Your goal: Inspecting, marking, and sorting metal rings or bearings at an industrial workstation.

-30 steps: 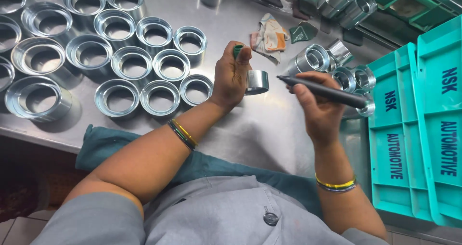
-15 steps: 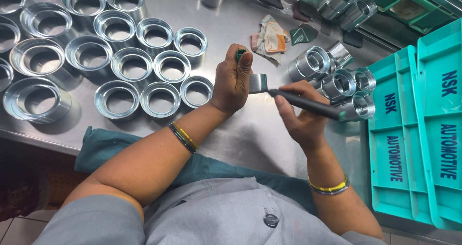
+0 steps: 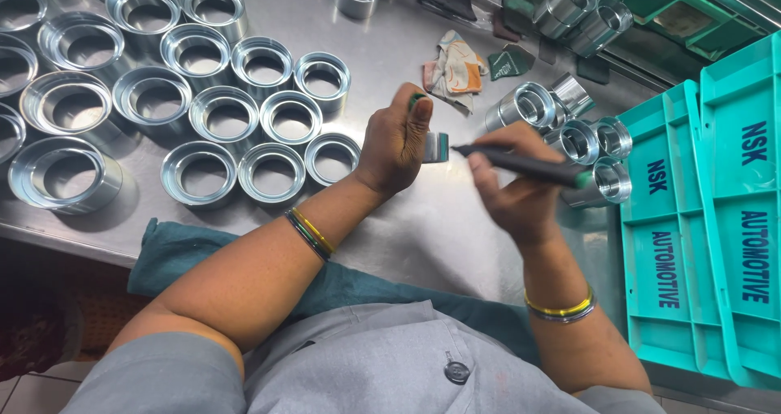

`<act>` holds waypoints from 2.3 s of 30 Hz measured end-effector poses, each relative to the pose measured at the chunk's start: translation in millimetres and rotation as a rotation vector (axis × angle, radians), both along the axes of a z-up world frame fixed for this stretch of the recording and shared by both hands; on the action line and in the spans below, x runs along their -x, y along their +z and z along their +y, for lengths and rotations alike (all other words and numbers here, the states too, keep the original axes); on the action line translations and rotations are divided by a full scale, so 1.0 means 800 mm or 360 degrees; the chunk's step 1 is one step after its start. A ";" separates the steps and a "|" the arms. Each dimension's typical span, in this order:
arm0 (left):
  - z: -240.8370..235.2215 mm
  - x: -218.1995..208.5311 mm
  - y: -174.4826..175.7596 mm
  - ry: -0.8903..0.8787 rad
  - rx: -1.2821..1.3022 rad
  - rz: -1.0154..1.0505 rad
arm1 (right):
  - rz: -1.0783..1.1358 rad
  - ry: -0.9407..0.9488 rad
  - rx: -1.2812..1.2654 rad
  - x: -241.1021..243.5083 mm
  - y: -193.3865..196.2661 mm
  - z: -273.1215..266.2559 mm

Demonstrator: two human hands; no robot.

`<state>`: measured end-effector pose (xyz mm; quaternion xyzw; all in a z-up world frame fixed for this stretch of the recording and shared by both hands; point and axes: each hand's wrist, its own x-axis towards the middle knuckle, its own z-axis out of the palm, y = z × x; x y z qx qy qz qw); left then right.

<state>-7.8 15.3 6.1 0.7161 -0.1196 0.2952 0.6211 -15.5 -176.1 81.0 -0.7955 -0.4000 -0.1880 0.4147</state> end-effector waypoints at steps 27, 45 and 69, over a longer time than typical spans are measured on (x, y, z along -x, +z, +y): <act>0.005 -0.025 -0.044 -0.0389 0.0997 0.0807 | 0.0796 0.0504 0.0498 -0.040 -0.002 -0.009; -0.017 -0.016 -0.008 0.0045 -0.0725 0.0840 | 0.0659 -0.1334 0.0137 -0.374 0.021 -0.243; -0.019 -0.019 -0.007 -0.0003 -0.0836 0.0794 | 0.0337 -0.1339 0.1263 -0.528 -0.137 -0.340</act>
